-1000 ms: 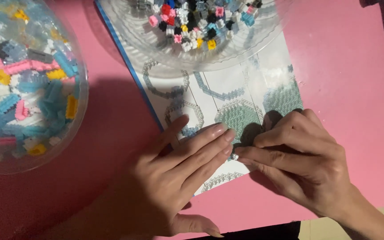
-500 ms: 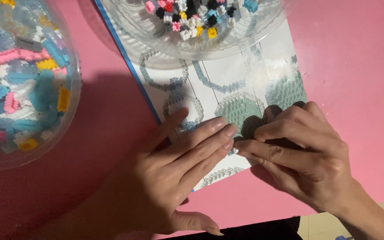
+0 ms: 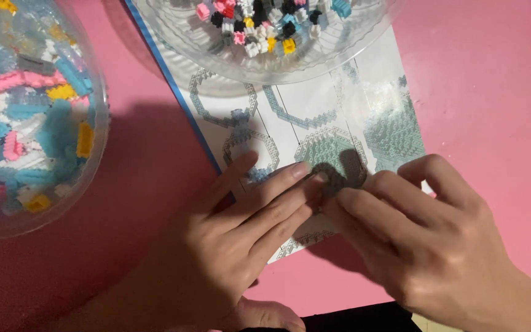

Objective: Assembling small interlocking toy blocks onto a pattern sheet and connecting them into strips.

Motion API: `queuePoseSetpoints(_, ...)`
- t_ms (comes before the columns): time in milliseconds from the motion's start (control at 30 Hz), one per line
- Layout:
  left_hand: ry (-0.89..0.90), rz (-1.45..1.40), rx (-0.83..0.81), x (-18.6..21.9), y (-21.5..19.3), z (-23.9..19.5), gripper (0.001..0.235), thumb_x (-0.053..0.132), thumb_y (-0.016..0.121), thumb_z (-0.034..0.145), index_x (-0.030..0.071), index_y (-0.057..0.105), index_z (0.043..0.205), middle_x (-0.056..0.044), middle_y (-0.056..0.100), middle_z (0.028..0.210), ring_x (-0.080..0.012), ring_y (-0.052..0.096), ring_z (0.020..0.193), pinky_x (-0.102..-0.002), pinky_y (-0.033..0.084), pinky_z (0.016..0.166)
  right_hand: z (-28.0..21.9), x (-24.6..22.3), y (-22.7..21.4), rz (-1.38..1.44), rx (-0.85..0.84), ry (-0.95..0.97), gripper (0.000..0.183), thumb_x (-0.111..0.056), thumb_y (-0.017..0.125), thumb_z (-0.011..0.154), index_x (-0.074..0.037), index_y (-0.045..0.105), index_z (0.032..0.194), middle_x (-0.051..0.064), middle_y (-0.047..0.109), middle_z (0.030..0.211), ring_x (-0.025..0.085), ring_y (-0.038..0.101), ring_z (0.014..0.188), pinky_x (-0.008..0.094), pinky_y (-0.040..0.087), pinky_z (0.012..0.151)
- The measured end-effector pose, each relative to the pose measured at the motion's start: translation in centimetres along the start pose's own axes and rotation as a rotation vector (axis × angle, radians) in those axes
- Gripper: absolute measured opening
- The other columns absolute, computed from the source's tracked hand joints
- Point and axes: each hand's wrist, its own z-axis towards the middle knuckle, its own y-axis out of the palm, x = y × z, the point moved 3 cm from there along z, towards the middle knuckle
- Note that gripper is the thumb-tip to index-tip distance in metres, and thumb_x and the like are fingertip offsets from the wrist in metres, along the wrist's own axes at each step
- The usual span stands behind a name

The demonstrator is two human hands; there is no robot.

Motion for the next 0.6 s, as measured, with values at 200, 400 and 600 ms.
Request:
queuePoseSetpoints(200, 0.011, 0.068, -0.010, -0.2, 0.1, -0.2, 0.095, 0.052, 0.004, 0.113, -0.012, 0.070, 0.138, -0.023, 0.063, 0.154, -0.0363, 0.056, 0.147, -0.056, 0.034, 0.124, -0.7, -1.7, 0.2, -0.150, -0.083, 0.000, 0.018, -0.009, 0.071, 0.103, 0.005, 0.075, 0.113, 0.012, 0.071, 0.105, 0.025, 0.057, 0.073, 0.039, 0.042, 0.063)
queuePoseSetpoints(400, -0.011, 0.073, 0.014, 0.1, 0.5, -0.1, 0.095, 0.049, -0.003, 0.114, -0.009, 0.067, 0.143, -0.020, 0.065, 0.153, -0.0330, 0.059, 0.146, -0.054, 0.034, 0.123, -0.4, -5.0, 1.4, -0.490, -0.043, 0.220, 0.028, -0.020, 0.059, 0.101, -0.002, 0.079, 0.110, 0.007, 0.066, 0.093, 0.018, 0.049, 0.061, 0.033, 0.031, 0.053)
queuePoseSetpoints(600, 0.032, 0.191, 0.032, 0.0, 0.5, 0.1, 0.091, 0.049, 0.001, 0.114, -0.003, 0.072, 0.137, -0.017, 0.069, 0.147, -0.0304, 0.066, 0.138, -0.050, 0.044, 0.111, -2.0, -5.3, 3.2, -0.217, 0.191, 0.454, 0.033, -0.021, 0.064, 0.097, -0.002, 0.078, 0.120, 0.006, 0.068, 0.086, 0.020, 0.058, 0.062, 0.034, 0.048, 0.058)
